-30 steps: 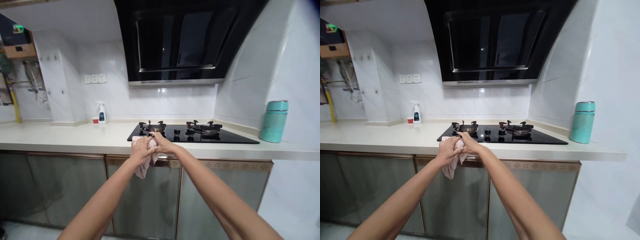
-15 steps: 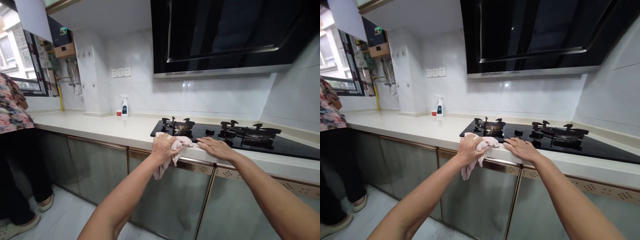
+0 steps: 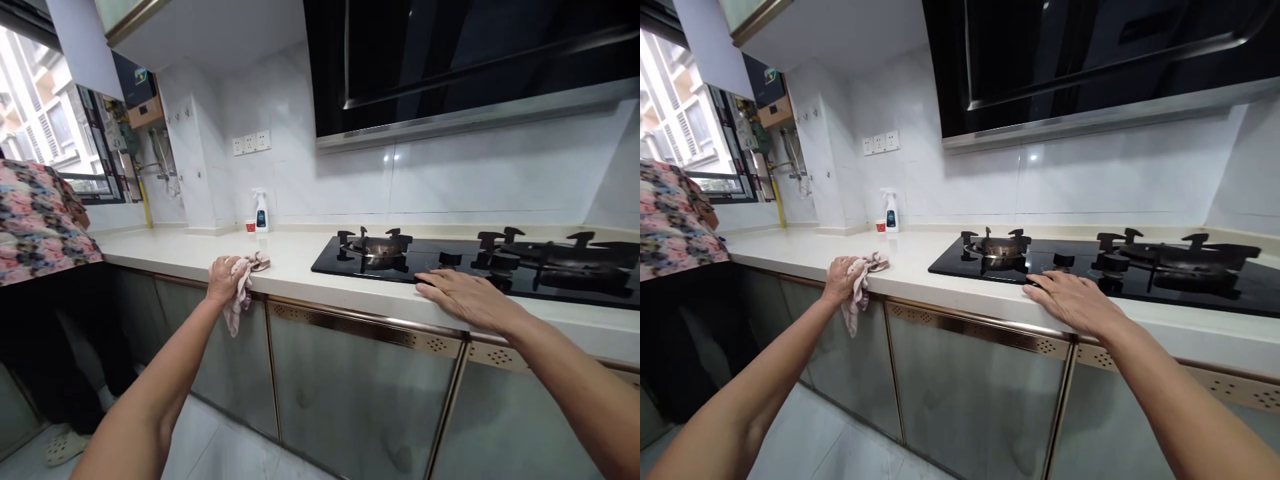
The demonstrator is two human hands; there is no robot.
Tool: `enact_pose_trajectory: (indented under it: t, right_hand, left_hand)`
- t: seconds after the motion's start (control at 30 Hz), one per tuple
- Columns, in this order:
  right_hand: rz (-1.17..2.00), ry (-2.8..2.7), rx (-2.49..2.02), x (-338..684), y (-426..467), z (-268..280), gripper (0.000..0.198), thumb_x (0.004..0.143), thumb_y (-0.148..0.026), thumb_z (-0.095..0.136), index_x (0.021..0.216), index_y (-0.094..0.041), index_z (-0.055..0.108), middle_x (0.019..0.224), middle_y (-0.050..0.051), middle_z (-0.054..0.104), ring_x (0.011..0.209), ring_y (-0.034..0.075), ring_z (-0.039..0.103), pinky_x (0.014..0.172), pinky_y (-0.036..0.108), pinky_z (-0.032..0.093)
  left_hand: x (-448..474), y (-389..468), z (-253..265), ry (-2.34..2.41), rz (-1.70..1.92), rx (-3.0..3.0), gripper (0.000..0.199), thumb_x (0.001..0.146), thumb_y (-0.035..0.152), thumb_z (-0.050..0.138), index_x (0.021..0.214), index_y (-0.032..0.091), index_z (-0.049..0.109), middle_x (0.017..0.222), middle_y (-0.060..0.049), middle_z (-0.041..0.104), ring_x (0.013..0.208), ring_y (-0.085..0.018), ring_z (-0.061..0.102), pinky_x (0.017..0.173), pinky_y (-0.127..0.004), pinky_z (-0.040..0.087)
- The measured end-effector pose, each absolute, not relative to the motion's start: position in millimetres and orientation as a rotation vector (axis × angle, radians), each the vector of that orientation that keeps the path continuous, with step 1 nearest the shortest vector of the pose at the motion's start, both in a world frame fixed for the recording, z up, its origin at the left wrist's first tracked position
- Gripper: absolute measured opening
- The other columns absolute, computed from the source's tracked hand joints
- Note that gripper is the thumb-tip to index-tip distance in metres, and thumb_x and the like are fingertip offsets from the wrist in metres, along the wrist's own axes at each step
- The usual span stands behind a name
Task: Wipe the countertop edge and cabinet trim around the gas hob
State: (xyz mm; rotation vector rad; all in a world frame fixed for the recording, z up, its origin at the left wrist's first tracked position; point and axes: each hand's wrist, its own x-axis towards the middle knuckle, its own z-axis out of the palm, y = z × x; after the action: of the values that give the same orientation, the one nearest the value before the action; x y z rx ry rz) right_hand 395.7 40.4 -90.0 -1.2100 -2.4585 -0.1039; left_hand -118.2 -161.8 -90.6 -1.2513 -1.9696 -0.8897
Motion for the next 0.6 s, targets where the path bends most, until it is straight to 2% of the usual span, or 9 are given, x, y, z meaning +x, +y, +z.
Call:
enact_pose_trajectory:
  t: [0.17, 0.27, 0.4, 0.6]
  right_hand:
    - [-0.102, -2.453, -1.195, 391, 38, -86, 0.073, 0.094, -0.073, 0.019, 0.144, -0.035, 0.057, 0.15, 0.009, 0.056, 0.137, 0.036, 0.05, 0.111, 0.059, 0.041]
    - [-0.106, -2.463, -1.182, 390, 34, -84, 0.075, 0.093, -0.075, 0.018, 0.144, -0.035, 0.056, 0.147, 0.009, 0.057, 0.134, 0.036, 0.053, 0.108, 0.06, 0.044]
    - [-0.104, -2.487, -1.136, 393, 30, -80, 0.071, 0.096, -0.072, 0.014, 0.139, -0.036, 0.059, 0.142, 0.008, 0.061, 0.133, 0.034, 0.054, 0.105, 0.059, 0.047]
    - [0.051, -2.432, -1.239, 394, 29, -72, 0.081, 0.098, -0.063, 0.001, 0.129, -0.021, 0.063, 0.136, 0.015, 0.065, 0.129, 0.034, 0.058, 0.108, 0.053, 0.045]
  left_hand:
    - [-61, -145, -82, -2.023, -0.845, -1.184, 0.032, 0.09, 0.046, 0.062, 0.11, 0.024, 0.074, 0.116, -0.011, 0.066, 0.113, -0.031, 0.057, 0.095, -0.043, 0.042]
    - [14, -129, -84, -1.933, -0.82, -1.37, 0.033, 0.09, 0.05, 0.062, 0.11, 0.027, 0.074, 0.111, -0.008, 0.068, 0.103, -0.027, 0.059, 0.09, -0.041, 0.041]
    - [129, -103, -92, -1.733, -0.847, -1.602, 0.034, 0.09, 0.055, 0.058, 0.108, 0.03, 0.073, 0.106, -0.007, 0.066, 0.099, -0.026, 0.058, 0.089, -0.043, 0.04]
    - [233, -65, -98, -1.549, -0.869, -1.78, 0.036, 0.089, 0.059, 0.059, 0.105, 0.03, 0.073, 0.102, -0.009, 0.065, 0.097, -0.027, 0.057, 0.083, -0.042, 0.04]
